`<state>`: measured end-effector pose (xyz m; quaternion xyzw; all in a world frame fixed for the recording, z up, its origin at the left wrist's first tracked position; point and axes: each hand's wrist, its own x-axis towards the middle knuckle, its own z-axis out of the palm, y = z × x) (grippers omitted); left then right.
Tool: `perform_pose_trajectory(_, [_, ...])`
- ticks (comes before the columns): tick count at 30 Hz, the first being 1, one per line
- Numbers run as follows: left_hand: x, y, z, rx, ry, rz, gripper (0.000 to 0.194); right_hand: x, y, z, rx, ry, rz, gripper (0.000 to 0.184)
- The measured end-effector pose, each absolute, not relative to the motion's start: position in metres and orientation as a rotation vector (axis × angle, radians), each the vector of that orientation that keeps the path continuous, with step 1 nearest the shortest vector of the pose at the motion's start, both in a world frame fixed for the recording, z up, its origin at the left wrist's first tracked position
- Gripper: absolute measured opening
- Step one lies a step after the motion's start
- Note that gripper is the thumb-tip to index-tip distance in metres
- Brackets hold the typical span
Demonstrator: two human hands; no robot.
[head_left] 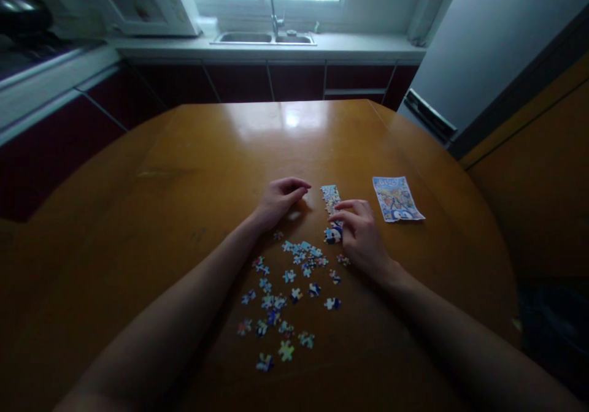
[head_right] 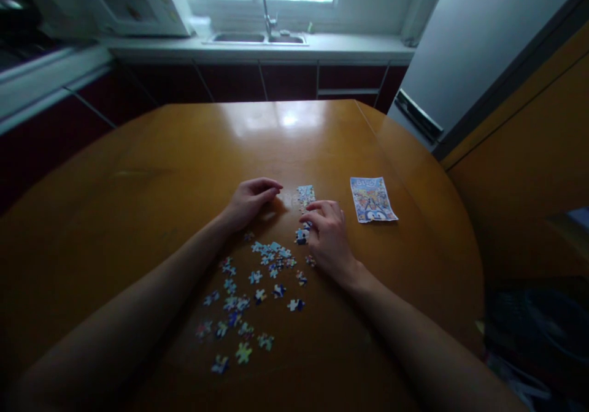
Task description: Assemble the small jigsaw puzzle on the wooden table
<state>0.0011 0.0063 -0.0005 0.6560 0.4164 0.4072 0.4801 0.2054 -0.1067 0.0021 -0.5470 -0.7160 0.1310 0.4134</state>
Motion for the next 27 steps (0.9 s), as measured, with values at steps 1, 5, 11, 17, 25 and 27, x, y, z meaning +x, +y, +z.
perform_pose_trajectory(1, [0.002, 0.006, 0.000, 1.598, 1.018, 0.990, 0.018, 0.205, -0.107, 0.002, -1.369, -1.793, 0.330, 0.033])
perform_pose_trajectory(5, [0.003, 0.004, 0.001, 1.583, 1.025, 0.989, 0.018, 0.206, -0.107, 0.003, -1.361, -1.791, 0.335, 0.029])
perform_pose_trajectory(11, [0.003, 0.003, 0.001, 1.564, 1.015, 0.995, 0.016, 0.208, -0.107, 0.008, -1.376, -1.802, 0.365, 0.024])
perform_pose_trajectory(17, [0.002, 0.005, -0.001, 1.562, 1.004, 0.999, 0.017, 0.214, -0.111, 0.018, -1.398, -1.875, 0.405, 0.018])
perform_pose_trajectory(25, [0.003, 0.003, 0.001, 1.558, 0.989, 1.000, 0.017, 0.214, -0.131, 0.043, -1.369, -2.282, 0.572, 0.017])
perform_pose_trajectory(27, [0.004, 0.003, 0.001, 1.554, 0.978, 1.010, 0.015, 0.213, -0.134, 0.043, -1.365, -2.332, 0.561, 0.018])
